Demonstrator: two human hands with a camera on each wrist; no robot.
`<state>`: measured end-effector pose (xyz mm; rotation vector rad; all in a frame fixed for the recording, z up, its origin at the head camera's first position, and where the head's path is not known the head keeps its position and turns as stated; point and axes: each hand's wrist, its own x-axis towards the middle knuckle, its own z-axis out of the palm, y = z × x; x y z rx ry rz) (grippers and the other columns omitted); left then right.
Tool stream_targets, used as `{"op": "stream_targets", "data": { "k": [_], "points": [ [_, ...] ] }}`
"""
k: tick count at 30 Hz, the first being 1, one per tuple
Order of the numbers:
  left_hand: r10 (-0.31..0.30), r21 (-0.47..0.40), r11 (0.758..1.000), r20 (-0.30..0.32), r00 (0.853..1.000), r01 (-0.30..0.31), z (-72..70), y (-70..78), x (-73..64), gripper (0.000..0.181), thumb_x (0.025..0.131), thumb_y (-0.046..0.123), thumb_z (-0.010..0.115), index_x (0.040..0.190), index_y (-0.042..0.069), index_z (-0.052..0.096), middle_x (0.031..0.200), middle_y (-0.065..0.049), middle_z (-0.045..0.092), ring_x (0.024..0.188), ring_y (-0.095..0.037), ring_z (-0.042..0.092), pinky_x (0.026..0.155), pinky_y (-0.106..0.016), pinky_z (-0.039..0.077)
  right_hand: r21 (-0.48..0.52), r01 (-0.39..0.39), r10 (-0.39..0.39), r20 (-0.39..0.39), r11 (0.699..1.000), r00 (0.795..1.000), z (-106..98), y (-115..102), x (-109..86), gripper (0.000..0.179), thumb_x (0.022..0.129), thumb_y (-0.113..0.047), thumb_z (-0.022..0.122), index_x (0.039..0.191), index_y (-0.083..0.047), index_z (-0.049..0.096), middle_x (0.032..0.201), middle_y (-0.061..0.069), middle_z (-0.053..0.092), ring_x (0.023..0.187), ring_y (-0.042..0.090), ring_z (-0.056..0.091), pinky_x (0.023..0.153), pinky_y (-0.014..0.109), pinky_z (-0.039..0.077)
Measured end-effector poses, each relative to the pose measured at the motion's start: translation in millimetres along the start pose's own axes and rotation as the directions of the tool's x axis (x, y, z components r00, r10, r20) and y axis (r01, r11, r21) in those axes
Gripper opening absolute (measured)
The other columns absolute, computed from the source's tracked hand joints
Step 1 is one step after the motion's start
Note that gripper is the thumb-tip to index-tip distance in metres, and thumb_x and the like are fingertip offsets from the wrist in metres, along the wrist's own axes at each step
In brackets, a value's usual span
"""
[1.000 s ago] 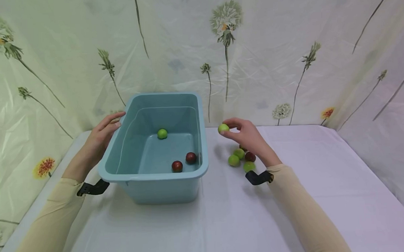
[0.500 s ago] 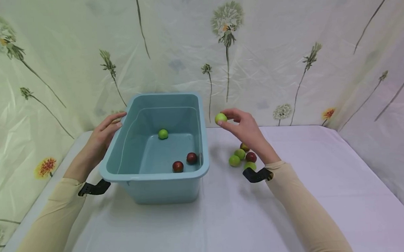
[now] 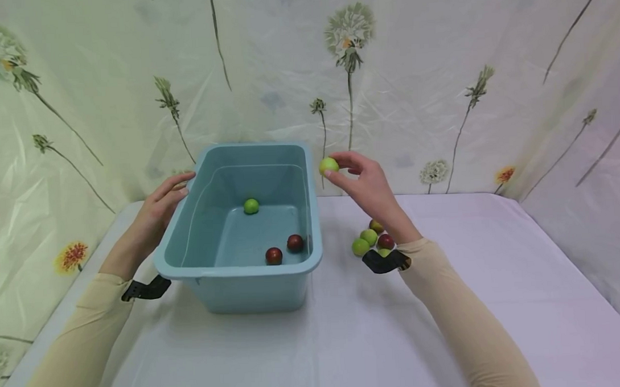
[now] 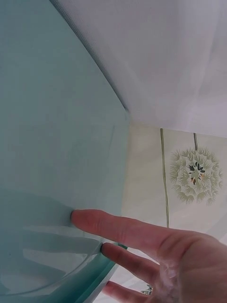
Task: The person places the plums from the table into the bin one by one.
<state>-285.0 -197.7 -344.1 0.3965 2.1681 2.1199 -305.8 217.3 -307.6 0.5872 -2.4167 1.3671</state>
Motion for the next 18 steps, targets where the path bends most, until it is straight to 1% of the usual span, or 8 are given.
{"op": "stream_targets", "data": {
  "k": [4, 9, 18],
  "points": [
    [0.004, 0.004, 1.0, -0.004, 1.0, -0.004, 0.4, -0.2, 0.3, 0.049, 0.1, 0.039, 0.055, 0.147, 0.025, 0.045, 0.136, -0.01, 0.046, 0.119, -0.024, 0.055, 0.074, -0.031, 0.056, 0.015, 0.027, -0.027, 0.008, 1.0, 1.0, 4.5, -12.2, 3.8, 0.039, 0.093, -0.029, 0.07, 0.127, -0.012, 0.064, 0.118, 0.004, 0.064, 0.111, 0.017, 0.058, 0.102, 0.047, 0.039],
    [0.005, 0.01, 1.0, 0.002, 1.0, -0.005, 0.4, -0.1, -0.2, 0.05, 0.101, 0.039, 0.054, 0.147, 0.025, 0.044, 0.137, -0.01, 0.046, 0.119, -0.024, 0.054, 0.076, -0.032, 0.056, 0.011, 0.08, -0.08, 0.026, 0.997, 0.996, 9.4, -27.1, 9.6, 0.038, 0.092, -0.025, 0.072, 0.127, -0.015, 0.064, 0.117, 0.002, 0.064, 0.108, 0.016, 0.058, 0.102, 0.045, 0.038],
    [0.012, 0.01, 1.0, 0.003, 1.0, -0.012, 0.6, -0.1, -0.7, 0.051, 0.101, 0.04, 0.054, 0.148, 0.024, 0.044, 0.137, -0.01, 0.046, 0.12, -0.024, 0.054, 0.077, -0.032, 0.056, 0.023, 0.139, -0.14, 0.063, 0.99, 0.988, 22.1, -40.3, 20.8, 0.037, 0.091, -0.024, 0.073, 0.126, -0.013, 0.064, 0.117, -0.001, 0.064, 0.109, 0.013, 0.057, 0.101, 0.043, 0.039]
  ]
}}
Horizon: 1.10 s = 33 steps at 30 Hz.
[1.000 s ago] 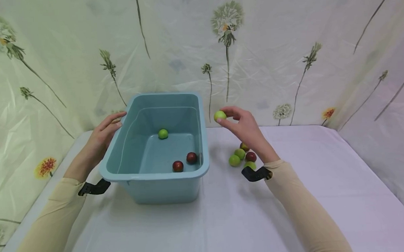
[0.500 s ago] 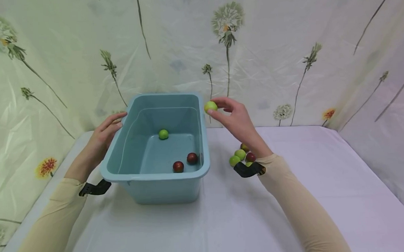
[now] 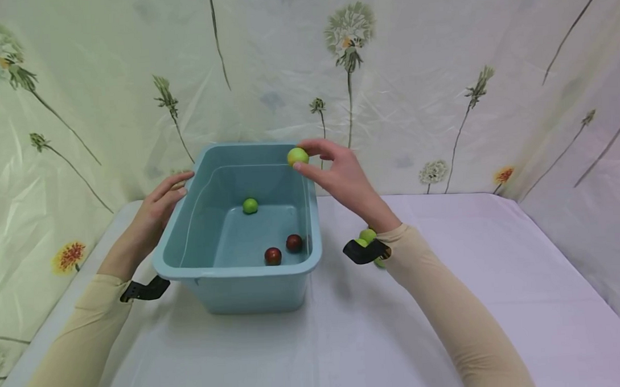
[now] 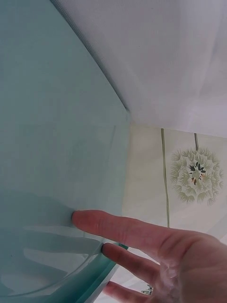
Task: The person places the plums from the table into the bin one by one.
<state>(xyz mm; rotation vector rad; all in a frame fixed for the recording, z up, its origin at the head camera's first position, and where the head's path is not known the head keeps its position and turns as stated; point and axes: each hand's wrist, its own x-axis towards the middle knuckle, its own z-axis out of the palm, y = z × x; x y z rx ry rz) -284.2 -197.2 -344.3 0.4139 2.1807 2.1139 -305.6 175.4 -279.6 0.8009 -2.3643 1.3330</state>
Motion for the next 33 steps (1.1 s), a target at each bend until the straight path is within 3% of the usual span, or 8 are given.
{"op": "stream_targets", "data": {
  "k": [11, 21, 33],
  "points": [
    [0.001, 0.0, 1.0, -0.005, 1.0, -0.001, -0.3, 0.2, 0.1, 0.051, 0.101, 0.04, 0.054, 0.147, 0.024, 0.044, 0.137, -0.01, 0.046, 0.121, -0.026, 0.053, 0.078, -0.032, 0.055, -0.021, 0.033, -0.031, 0.087, 0.999, 0.996, 15.2, -9.7, 10.9, 0.035, 0.09, -0.025, 0.075, 0.123, -0.018, 0.066, 0.115, -0.005, 0.065, 0.111, 0.013, 0.055, 0.102, 0.045, 0.036],
    [0.001, 0.005, 1.0, -0.011, 1.0, -0.001, -1.3, -1.6, 1.0, 0.051, 0.1, 0.041, 0.055, 0.147, 0.025, 0.044, 0.136, -0.01, 0.046, 0.118, -0.025, 0.056, 0.077, -0.032, 0.056, -0.069, 0.055, -0.043, 0.172, 0.996, 0.984, 26.9, -10.4, 15.9, 0.037, 0.088, -0.037, 0.074, 0.121, -0.021, 0.068, 0.115, -0.011, 0.065, 0.108, 0.007, 0.056, 0.101, 0.041, 0.037],
    [0.0, 0.014, 1.0, -0.013, 1.0, 0.001, -0.9, -2.1, 1.3, 0.05, 0.1, 0.042, 0.055, 0.147, 0.027, 0.044, 0.137, -0.01, 0.046, 0.121, -0.031, 0.053, 0.079, -0.032, 0.055, -0.163, 0.042, 0.01, 0.309, 0.986, 0.951, 43.6, -11.2, 21.3, 0.034, 0.088, -0.038, 0.075, 0.116, -0.021, 0.069, 0.112, -0.007, 0.066, 0.11, 0.011, 0.057, 0.095, 0.038, 0.043]
  ]
}}
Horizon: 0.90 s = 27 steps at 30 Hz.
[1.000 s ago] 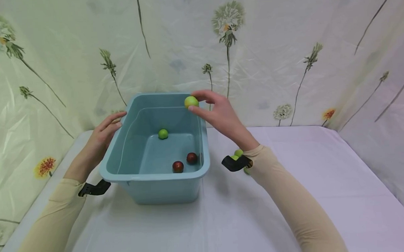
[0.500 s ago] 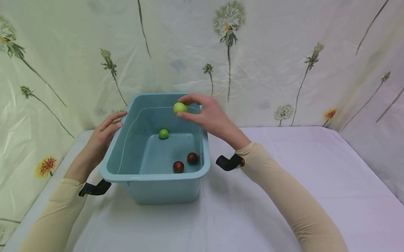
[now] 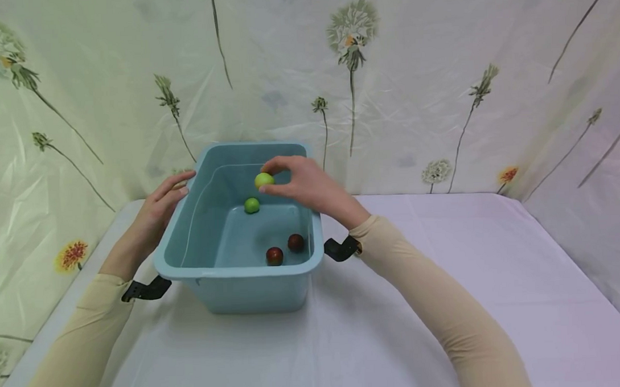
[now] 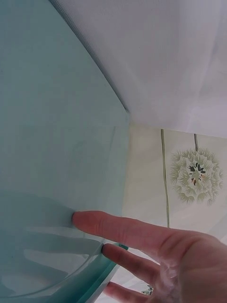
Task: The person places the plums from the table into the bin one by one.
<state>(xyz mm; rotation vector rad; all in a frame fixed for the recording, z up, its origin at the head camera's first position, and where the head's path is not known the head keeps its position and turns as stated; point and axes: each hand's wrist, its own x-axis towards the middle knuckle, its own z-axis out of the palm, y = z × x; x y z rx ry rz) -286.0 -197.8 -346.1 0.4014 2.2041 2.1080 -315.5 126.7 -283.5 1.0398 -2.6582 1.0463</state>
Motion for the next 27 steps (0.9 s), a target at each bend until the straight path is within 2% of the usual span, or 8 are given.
{"op": "stream_targets", "data": {
  "k": [11, 27],
  "points": [
    [-0.005, 0.001, 1.0, 0.003, 1.0, 0.005, 0.7, 0.4, -0.9, 0.051, 0.1, 0.042, 0.054, 0.147, 0.026, 0.044, 0.136, -0.01, 0.046, 0.121, -0.027, 0.053, 0.079, -0.032, 0.055, -0.052, -0.045, 0.051, 0.12, 0.998, 0.991, 1.7, -4.8, 0.8, 0.034, 0.087, -0.041, 0.075, 0.114, -0.02, 0.069, 0.11, -0.006, 0.066, 0.105, 0.01, 0.058, 0.092, 0.039, 0.046],
    [-0.009, 0.002, 1.0, -0.003, 1.0, 0.009, 1.1, 2.5, -0.5, 0.051, 0.1, 0.043, 0.055, 0.147, 0.026, 0.045, 0.136, -0.01, 0.046, 0.124, -0.029, 0.051, 0.079, -0.034, 0.055, -0.009, -0.012, 0.013, 0.053, 1.0, 0.999, 1.4, -1.0, -0.5, 0.036, 0.088, -0.033, 0.076, 0.12, -0.018, 0.067, 0.115, -0.004, 0.066, 0.109, 0.009, 0.058, 0.096, 0.036, 0.044]
  ]
}}
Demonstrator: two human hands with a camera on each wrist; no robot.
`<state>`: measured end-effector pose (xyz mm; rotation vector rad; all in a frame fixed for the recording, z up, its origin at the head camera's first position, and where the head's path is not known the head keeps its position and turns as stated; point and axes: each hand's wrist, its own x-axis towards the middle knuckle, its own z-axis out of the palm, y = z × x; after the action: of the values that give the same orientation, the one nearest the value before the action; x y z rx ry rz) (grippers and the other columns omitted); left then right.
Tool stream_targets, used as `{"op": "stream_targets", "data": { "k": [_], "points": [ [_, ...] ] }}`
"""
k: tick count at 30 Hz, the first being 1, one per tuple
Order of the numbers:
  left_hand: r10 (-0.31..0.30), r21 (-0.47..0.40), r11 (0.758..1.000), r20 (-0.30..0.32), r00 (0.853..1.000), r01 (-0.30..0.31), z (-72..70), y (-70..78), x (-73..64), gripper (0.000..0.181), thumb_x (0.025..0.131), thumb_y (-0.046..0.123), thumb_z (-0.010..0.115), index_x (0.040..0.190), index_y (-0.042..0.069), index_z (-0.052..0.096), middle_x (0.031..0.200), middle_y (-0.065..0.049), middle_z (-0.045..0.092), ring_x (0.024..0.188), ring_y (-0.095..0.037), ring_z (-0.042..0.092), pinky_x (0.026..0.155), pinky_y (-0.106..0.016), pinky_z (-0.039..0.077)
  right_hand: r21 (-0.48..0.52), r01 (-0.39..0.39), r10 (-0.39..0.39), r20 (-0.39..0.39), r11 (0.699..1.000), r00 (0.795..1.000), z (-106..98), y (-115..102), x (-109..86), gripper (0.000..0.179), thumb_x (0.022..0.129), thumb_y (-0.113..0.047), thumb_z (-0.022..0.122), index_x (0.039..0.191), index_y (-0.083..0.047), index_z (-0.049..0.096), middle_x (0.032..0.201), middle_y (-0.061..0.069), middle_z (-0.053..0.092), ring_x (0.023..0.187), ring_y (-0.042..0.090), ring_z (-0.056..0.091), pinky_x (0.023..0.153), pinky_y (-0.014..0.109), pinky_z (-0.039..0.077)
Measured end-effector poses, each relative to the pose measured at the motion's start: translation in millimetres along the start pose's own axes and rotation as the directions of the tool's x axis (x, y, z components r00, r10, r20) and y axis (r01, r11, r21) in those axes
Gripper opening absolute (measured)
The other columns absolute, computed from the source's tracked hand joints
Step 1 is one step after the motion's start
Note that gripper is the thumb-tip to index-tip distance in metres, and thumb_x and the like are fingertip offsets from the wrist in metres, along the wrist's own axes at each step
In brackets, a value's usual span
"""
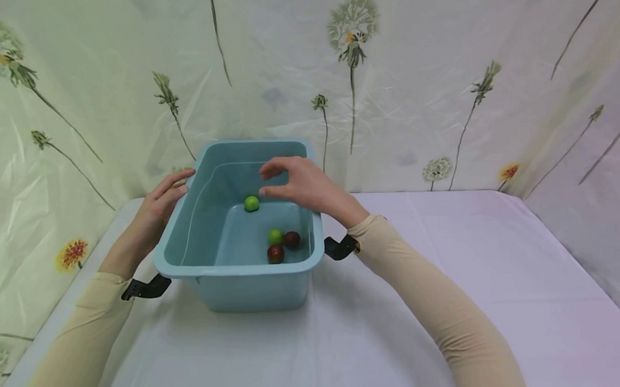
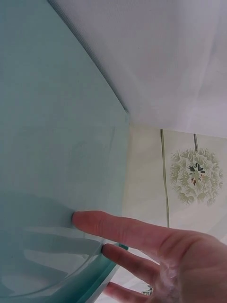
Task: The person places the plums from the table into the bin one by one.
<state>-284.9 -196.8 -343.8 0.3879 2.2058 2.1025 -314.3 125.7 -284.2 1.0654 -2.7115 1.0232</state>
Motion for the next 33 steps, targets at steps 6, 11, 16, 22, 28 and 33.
{"op": "stream_targets", "data": {
  "k": [6, 11, 16, 22, 28, 33],
  "points": [
    [0.004, 0.0, 1.0, 0.005, 1.0, -0.004, -0.4, -0.5, 0.0, 0.05, 0.1, 0.042, 0.055, 0.147, 0.026, 0.045, 0.136, -0.01, 0.046, 0.125, -0.028, 0.049, 0.08, -0.034, 0.055, 0.026, 0.007, -0.006, -0.025, 1.0, 1.0, -1.4, 0.6, -4.0, 0.036, 0.088, -0.032, 0.076, 0.121, -0.018, 0.067, 0.116, -0.006, 0.066, 0.11, 0.009, 0.057, 0.095, 0.036, 0.044],
    [0.004, 0.005, 1.0, 0.005, 1.0, -0.004, -0.9, -0.7, 0.1, 0.051, 0.1, 0.043, 0.054, 0.147, 0.026, 0.044, 0.136, -0.01, 0.046, 0.124, -0.028, 0.05, 0.081, -0.034, 0.055, 0.04, 0.023, -0.021, -0.048, 0.999, 0.999, -6.0, 1.5, -10.7, 0.038, 0.089, -0.033, 0.074, 0.124, -0.019, 0.066, 0.119, -0.007, 0.064, 0.113, 0.01, 0.055, 0.095, 0.038, 0.044],
    [0.008, 0.016, 1.0, 0.002, 1.0, -0.008, -0.7, -1.4, 0.7, 0.051, 0.1, 0.044, 0.054, 0.147, 0.027, 0.044, 0.136, -0.01, 0.046, 0.123, -0.028, 0.051, 0.081, -0.034, 0.054, 0.052, 0.025, -0.02, -0.084, 0.998, 0.996, -14.5, 4.1, -20.8, 0.038, 0.09, -0.034, 0.073, 0.125, -0.021, 0.066, 0.12, -0.009, 0.063, 0.115, 0.01, 0.054, 0.097, 0.041, 0.043],
    [0.004, 0.003, 1.0, -0.007, 1.0, -0.004, -0.8, -1.6, 2.5, 0.049, 0.1, 0.043, 0.055, 0.145, 0.028, 0.046, 0.135, -0.01, 0.048, 0.122, -0.028, 0.052, 0.079, -0.034, 0.055, 0.035, -0.019, 0.023, -0.128, 0.999, 0.991, -25.4, 10.1, -35.1, 0.04, 0.09, -0.034, 0.072, 0.127, -0.02, 0.065, 0.121, -0.008, 0.064, 0.118, 0.015, 0.053, 0.102, 0.045, 0.038],
    [-0.001, 0.006, 1.0, -0.012, 1.0, 0.001, -0.8, -1.3, 2.8, 0.049, 0.1, 0.043, 0.055, 0.146, 0.027, 0.046, 0.135, -0.01, 0.048, 0.121, -0.026, 0.052, 0.078, -0.034, 0.055, 0.038, -0.077, 0.083, -0.177, 0.996, 0.981, -30.3, 20.0, -48.5, 0.042, 0.09, -0.035, 0.072, 0.128, -0.017, 0.064, 0.124, 0.0, 0.064, 0.119, 0.017, 0.052, 0.103, 0.052, 0.036],
    [-0.004, 0.024, 1.0, -0.016, 1.0, 0.005, -1.2, -2.3, 2.1, 0.05, 0.099, 0.044, 0.055, 0.145, 0.028, 0.046, 0.135, -0.008, 0.048, 0.123, -0.026, 0.051, 0.079, -0.035, 0.055, 0.042, -0.1, 0.107, -0.211, 0.994, 0.972, -31.8, 30.1, -58.7, 0.043, 0.09, -0.037, 0.073, 0.127, -0.017, 0.065, 0.122, -0.001, 0.064, 0.119, 0.018, 0.053, 0.102, 0.053, 0.036]
  ]
}}
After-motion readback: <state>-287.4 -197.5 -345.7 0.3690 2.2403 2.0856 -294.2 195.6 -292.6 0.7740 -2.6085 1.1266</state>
